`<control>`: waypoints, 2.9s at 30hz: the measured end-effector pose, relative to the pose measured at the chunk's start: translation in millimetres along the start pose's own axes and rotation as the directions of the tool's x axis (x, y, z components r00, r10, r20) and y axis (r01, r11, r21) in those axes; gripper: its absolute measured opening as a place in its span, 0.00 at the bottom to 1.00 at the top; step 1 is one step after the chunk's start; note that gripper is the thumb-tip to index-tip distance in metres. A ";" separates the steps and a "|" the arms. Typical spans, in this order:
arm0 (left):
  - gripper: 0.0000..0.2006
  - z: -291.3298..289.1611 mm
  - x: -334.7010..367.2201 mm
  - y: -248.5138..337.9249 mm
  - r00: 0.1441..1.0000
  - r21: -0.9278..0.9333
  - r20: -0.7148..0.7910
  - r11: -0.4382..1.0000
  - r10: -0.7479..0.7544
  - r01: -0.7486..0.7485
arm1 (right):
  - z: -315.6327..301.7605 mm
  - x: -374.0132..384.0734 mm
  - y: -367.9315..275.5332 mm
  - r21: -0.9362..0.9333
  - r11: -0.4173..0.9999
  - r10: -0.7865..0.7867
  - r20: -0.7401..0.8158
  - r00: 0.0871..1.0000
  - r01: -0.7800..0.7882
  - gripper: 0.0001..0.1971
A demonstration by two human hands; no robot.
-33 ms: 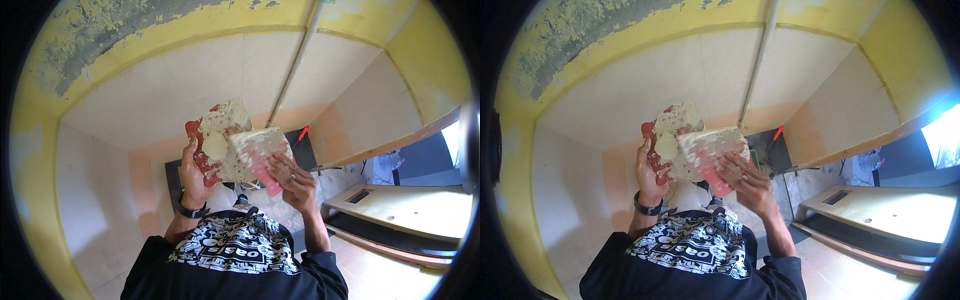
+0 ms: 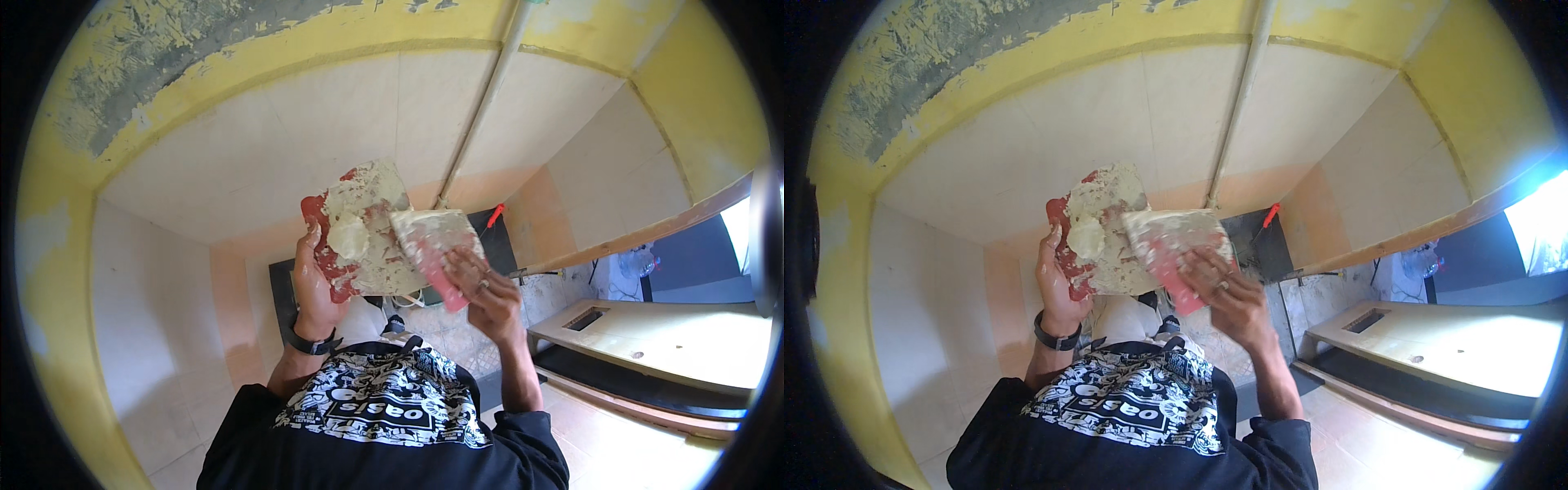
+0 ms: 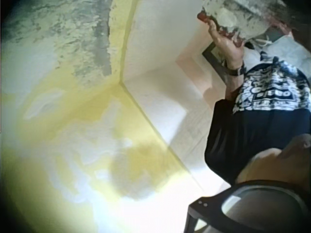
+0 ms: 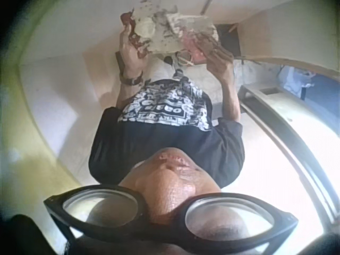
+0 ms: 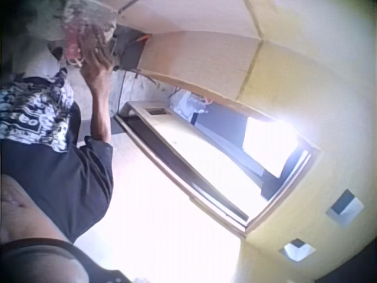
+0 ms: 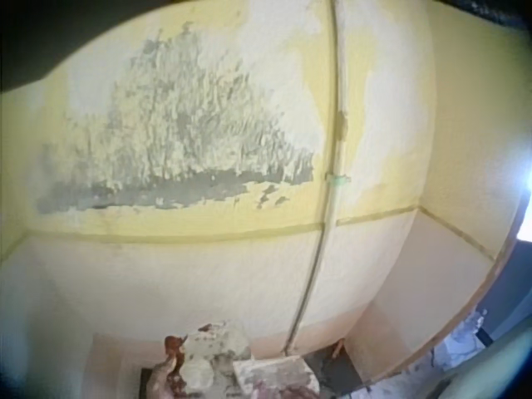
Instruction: The person uses two putty knives to transfer and apply plaster to the upper section of a wall and around a vertical pipe.
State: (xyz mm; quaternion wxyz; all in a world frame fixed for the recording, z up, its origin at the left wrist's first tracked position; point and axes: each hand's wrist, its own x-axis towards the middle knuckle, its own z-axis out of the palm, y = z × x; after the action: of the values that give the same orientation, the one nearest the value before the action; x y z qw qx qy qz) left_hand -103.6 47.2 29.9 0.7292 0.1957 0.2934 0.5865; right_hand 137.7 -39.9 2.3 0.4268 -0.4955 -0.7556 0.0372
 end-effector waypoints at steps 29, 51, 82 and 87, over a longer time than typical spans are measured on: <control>0.14 -19.8 50.0 8.8 0.964 0.397 -0.072 0.879 -0.256 0.263 | -29.8 27.6 61.0 0.533 0.215 0.493 0.663 0.563 -0.818 0.36; 0.23 -60.6 36.1 10.8 0.999 0.264 0.035 0.964 -0.036 0.026 | -109.6 219.7 200.5 -0.456 0.887 -0.245 -0.594 0.766 -0.069 0.28; 0.21 -82.4 20.0 26.1 0.997 0.294 -0.081 0.955 -0.005 0.028 | -156.0 260.9 199.0 -0.543 0.839 -0.417 -0.586 0.695 0.046 0.28; 0.22 -85.3 6.5 21.7 0.996 0.280 -0.061 0.959 0.066 -0.046 | -123.0 202.4 230.6 -0.602 0.798 -0.315 -0.399 0.861 0.013 0.29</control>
State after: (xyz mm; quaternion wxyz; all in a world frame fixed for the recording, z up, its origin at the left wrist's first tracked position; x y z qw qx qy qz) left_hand -174.9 53.6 -21.7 0.6669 0.2838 0.3926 0.5662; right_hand 357.8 189.7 92.8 0.4303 -0.5251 -0.6415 -0.3573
